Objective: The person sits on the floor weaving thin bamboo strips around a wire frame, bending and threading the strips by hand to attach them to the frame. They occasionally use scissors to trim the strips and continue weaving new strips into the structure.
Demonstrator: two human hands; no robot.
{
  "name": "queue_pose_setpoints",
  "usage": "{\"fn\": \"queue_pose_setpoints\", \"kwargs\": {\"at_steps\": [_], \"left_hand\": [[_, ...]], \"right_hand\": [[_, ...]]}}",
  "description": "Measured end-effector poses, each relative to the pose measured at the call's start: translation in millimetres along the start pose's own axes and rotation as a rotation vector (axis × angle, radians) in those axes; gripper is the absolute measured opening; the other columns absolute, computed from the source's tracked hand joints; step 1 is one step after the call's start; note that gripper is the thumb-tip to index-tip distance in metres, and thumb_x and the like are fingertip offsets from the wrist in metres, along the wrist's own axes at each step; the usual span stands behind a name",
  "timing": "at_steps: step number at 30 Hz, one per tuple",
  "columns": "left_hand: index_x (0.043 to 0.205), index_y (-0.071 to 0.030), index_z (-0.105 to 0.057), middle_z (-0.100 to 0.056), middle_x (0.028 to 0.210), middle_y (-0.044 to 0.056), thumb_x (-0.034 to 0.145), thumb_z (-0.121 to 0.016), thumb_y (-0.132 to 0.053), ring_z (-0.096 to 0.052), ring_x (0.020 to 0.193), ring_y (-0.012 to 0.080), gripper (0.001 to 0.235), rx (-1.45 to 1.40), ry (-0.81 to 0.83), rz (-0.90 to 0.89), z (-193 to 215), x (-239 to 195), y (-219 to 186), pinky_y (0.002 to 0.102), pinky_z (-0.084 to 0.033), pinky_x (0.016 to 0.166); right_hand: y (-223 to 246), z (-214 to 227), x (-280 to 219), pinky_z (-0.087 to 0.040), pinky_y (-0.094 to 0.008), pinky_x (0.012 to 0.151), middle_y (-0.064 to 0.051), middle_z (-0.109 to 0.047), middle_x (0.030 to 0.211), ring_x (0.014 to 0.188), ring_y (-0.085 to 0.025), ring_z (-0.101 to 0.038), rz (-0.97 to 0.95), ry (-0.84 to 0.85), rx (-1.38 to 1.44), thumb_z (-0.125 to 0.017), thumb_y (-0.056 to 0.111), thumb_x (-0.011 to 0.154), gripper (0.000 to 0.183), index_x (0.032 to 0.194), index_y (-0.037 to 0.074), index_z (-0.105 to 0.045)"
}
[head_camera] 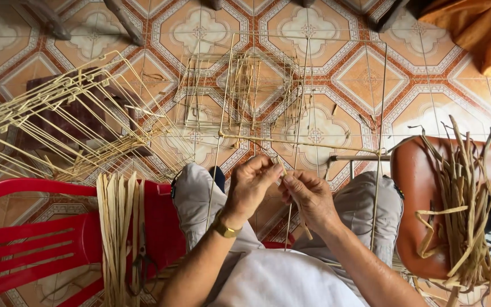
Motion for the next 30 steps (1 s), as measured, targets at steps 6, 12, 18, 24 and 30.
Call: {"fn": "queue_pose_setpoints", "kwargs": {"at_steps": [6, 12, 18, 24, 30], "left_hand": [[0.091, -0.004, -0.07, -0.069, 0.082, 0.001, 0.098, -0.067, -0.013, -0.062, 0.075, 0.0068, 0.011, -0.166, 0.003, 0.133, -6, 7, -9, 0.024, -0.054, 0.071], [0.082, -0.003, -0.067, -0.066, 0.075, 0.001, 0.097, -0.072, -0.01, -0.058, 0.07, 0.006, 0.017, 0.093, -0.136, 0.11, -3, 8, -6, 0.023, -0.049, 0.064], [0.086, -0.006, -0.062, -0.064, 0.08, 0.0, 0.101, -0.069, -0.011, -0.057, 0.075, 0.0059, 0.017, 0.068, -0.221, -0.151, 3, 21, -6, 0.023, -0.049, 0.068], [0.087, -0.009, -0.065, -0.063, 0.077, -0.001, 0.104, -0.067, -0.016, -0.052, 0.068, 0.006, 0.018, -0.066, -0.307, -0.197, 20, 35, -9, 0.021, -0.043, 0.061], [0.092, -0.007, -0.07, -0.071, 0.083, 0.001, 0.1, -0.066, -0.016, -0.056, 0.068, 0.0062, 0.013, -0.029, -0.436, -0.131, 40, 47, -13, 0.021, -0.046, 0.062]], "right_hand": [[21, 0, 7, -0.06, -0.028, 0.065, -0.007, -0.074, 0.082, 0.07, -0.013, -0.07, 0.033, -0.03, -0.37, -0.066, 0.029, 0.098, 0.03, 0.105, 0.001, -0.072], [35, -12, 9, -0.065, -0.028, 0.072, -0.009, -0.077, 0.084, 0.076, -0.014, -0.076, -0.011, 0.122, -0.494, -0.056, 0.027, 0.102, 0.033, 0.101, -0.001, -0.072], [33, -15, 2, -0.064, -0.03, 0.074, -0.01, -0.079, 0.089, 0.08, -0.016, -0.076, 0.01, 0.225, -0.484, -0.057, 0.02, 0.101, 0.029, 0.098, -0.004, -0.073], [24, -13, -7, -0.065, -0.032, 0.076, -0.012, -0.078, 0.09, 0.083, -0.018, -0.077, -0.052, 0.286, -0.319, -0.063, 0.026, 0.098, 0.033, 0.108, -0.005, -0.072], [7, -1, -25, -0.065, -0.031, 0.066, -0.011, -0.079, 0.082, 0.074, -0.018, -0.078, -0.121, 0.269, -0.338, -0.065, 0.032, 0.095, 0.037, 0.109, -0.002, -0.071]]}}
Point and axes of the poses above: each hand's wrist, its own x-axis towards the middle knuckle, its own z-axis out of the back of the hand, y = z × x, the point moved 4 cm from there along x, towards the middle knuckle
